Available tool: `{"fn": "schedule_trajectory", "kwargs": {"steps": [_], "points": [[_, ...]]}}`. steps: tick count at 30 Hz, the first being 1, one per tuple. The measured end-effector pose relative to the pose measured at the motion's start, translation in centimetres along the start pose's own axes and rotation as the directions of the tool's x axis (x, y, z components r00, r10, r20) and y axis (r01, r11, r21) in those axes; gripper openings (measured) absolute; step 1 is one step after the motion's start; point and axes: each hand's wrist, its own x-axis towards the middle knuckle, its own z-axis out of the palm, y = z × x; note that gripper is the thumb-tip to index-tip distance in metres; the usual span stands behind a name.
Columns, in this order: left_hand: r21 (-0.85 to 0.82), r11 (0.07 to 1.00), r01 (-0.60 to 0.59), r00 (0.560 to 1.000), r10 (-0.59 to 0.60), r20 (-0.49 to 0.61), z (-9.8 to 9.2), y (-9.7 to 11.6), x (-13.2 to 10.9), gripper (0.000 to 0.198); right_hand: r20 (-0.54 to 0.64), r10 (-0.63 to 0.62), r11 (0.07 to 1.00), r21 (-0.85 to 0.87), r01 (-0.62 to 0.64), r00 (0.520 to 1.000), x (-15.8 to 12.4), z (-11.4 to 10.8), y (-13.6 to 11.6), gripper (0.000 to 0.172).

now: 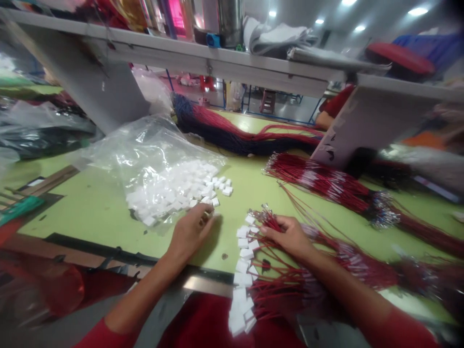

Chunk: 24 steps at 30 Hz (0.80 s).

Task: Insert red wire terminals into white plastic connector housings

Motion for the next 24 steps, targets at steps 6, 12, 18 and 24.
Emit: {"fn": "schedule_trajectory", "kwargs": {"steps": [6,12,18,24], "points": [[-0.656,0.462,0.597,0.801,-0.395,0.450,1.8,3.6,-2.4,0.039,0.039,-0.028,0.999,0.024,0.027,0.999,-0.3,-0.1,0.0,0.034],[-0.703,0.331,0.630,0.769,-0.394,0.504,3.0,4.5,-3.2,0.031,0.069,-0.032,0.998,0.054,0.028,0.997,-0.5,0.0,-0.2,0.034],[-0.704,0.338,0.624,0.772,-0.401,0.492,2.9,4.3,-3.4,0.029,0.102,-0.038,0.999,0.042,0.034,0.994,-0.5,0.1,-0.3,0.035],[-0.683,0.318,0.658,0.743,-0.425,0.517,3.1,4.3,-3.4,0.032,0.104,-0.102,0.995,0.006,0.102,0.989,-0.5,0.1,-0.3,0.034]]}}
